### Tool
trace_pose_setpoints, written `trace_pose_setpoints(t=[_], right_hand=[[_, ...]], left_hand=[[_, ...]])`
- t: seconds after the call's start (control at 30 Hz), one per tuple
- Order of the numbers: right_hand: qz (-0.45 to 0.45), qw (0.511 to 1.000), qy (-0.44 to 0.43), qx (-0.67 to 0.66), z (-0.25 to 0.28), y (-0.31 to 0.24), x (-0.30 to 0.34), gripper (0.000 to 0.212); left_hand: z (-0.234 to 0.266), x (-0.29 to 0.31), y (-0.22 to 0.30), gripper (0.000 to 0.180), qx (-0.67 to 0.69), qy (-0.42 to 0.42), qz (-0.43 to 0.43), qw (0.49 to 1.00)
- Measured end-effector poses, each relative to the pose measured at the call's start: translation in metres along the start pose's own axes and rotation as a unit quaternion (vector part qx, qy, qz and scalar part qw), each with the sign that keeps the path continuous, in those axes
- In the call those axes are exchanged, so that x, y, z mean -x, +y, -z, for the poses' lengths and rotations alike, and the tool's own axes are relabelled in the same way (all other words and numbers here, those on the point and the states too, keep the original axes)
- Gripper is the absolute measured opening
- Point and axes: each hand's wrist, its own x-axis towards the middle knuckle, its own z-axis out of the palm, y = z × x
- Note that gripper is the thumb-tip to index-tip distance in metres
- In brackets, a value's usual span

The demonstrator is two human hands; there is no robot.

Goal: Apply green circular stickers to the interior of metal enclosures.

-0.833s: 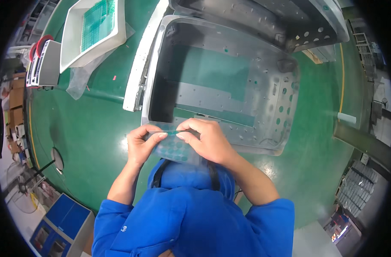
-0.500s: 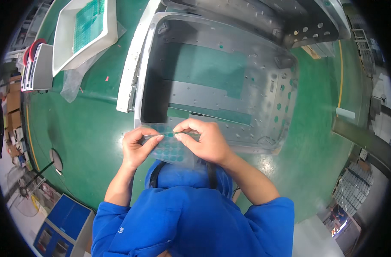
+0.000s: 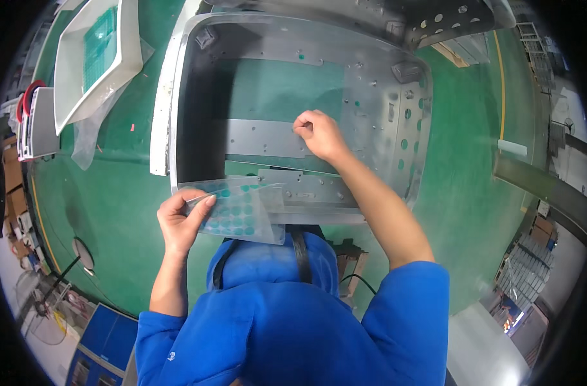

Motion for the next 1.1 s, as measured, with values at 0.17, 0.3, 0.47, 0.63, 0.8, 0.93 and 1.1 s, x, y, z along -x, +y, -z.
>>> trace_pose_setpoints(t=[0.17,0.3,0.47,0.63,0.8,0.93,1.1], right_hand=[[0.049,0.994,-0.024,0.095,-0.004,0.046,-0.014,0.005],[0.048,0.989,-0.024,0.139,-0.005,0.039,-0.013,0.005],[0.007,0.986,-0.026,0.167,-0.005,0.031,-0.014,0.006],[-0.005,0.982,-0.021,0.185,-0.007,0.03,-0.013,0.006],[0.001,0.978,-0.004,0.207,-0.008,0.027,-0.013,0.004],[0.022,0.977,0.008,0.211,-0.009,0.032,-0.012,0.004],[0.076,0.97,0.041,0.229,-0.012,0.037,-0.01,0.004]], left_hand=[[0.001,0.001,-0.002,0.008,-0.01,0.004,-0.022,1.0],[0.002,0.001,-0.004,0.009,-0.004,0.005,-0.027,1.0],[0.0,0.001,-0.002,0.009,-0.016,0.012,-0.038,0.999],[-0.001,0.0,-0.003,0.009,-0.017,0.018,-0.033,0.999],[-0.002,0.001,-0.004,0.009,-0.027,0.027,-0.026,0.999],[-0.003,0.002,-0.003,0.009,-0.019,0.032,-0.019,0.999],[-0.004,0.002,-0.001,0.009,-0.018,0.039,-0.014,0.999]])
